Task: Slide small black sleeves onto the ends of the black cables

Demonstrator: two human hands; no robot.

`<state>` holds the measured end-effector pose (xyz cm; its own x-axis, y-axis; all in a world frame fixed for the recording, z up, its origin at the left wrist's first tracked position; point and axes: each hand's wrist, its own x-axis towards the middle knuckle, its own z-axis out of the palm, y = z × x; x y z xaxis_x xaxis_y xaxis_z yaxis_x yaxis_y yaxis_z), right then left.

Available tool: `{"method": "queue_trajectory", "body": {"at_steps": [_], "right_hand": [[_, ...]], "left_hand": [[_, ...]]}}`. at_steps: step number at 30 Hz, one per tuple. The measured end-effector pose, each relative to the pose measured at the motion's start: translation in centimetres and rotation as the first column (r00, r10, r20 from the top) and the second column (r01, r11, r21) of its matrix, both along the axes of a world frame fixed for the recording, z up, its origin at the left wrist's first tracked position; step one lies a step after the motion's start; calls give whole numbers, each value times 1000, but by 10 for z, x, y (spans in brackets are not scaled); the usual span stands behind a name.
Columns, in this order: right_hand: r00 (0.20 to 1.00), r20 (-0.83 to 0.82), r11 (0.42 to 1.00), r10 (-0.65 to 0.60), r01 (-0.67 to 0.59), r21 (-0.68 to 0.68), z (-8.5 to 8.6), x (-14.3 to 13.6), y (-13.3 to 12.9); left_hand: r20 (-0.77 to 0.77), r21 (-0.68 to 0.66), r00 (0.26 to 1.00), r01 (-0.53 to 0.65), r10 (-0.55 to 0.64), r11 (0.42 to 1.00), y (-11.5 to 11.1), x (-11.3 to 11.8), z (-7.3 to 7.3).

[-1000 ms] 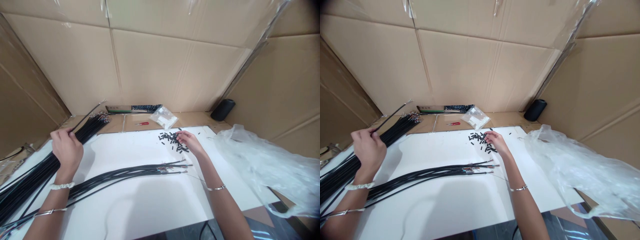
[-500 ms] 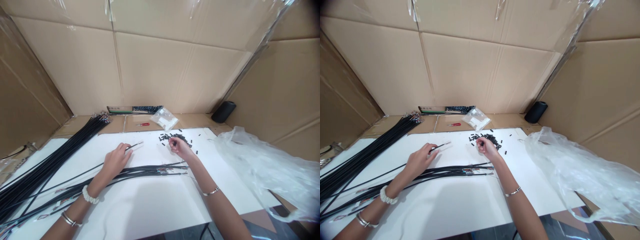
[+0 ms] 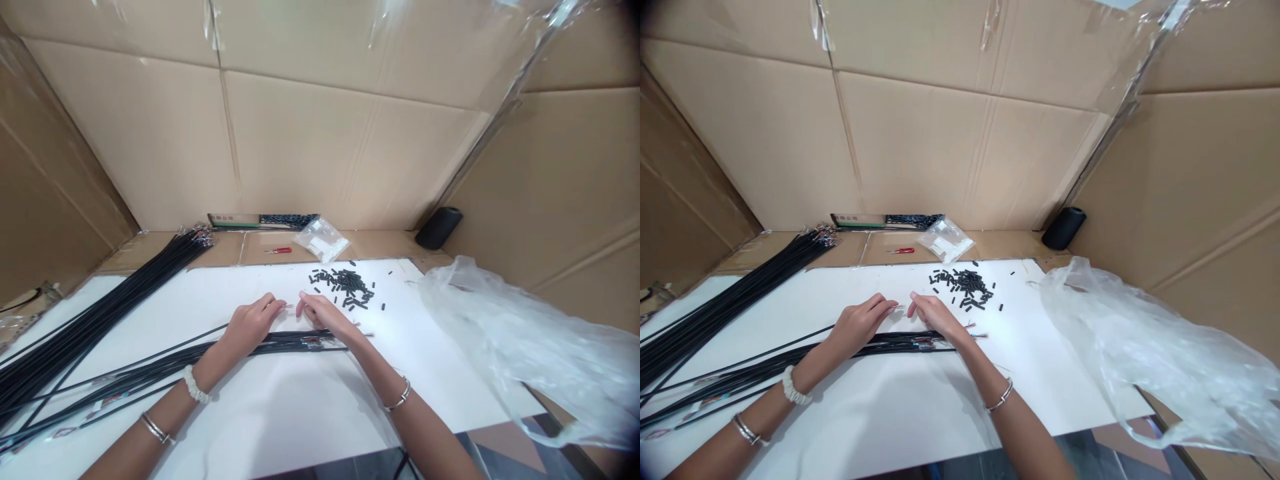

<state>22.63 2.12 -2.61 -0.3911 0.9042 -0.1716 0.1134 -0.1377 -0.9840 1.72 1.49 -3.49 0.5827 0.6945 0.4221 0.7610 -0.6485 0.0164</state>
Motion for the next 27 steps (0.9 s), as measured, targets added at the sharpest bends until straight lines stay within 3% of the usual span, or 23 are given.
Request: {"method": "queue_trajectory", "body": {"at_steps": [9,13,19,23,27], "right_hand": [[984,164,973,68,-102,208,13,-11,-18],[987,149,968,64,-97,230,14,-11,-20],[986,-115,992,125,-126,-1,7,-12,-16],[929,-335,961,157,-223,-167,1,-12,-12],[892,-425,927,155,-279,-249,-1,-11,-10]], "left_hand": [[40,-6,997,61,-61,998,-7,-3,2],[73,-12,995,75,-74,997,-10,0,3],[123,30,992,-1,-2,1000,-20,10,5],[161,66,987,8,-19,998,-21,10,7],[175,90,984,14,-29,996,-22,9,7]]}}
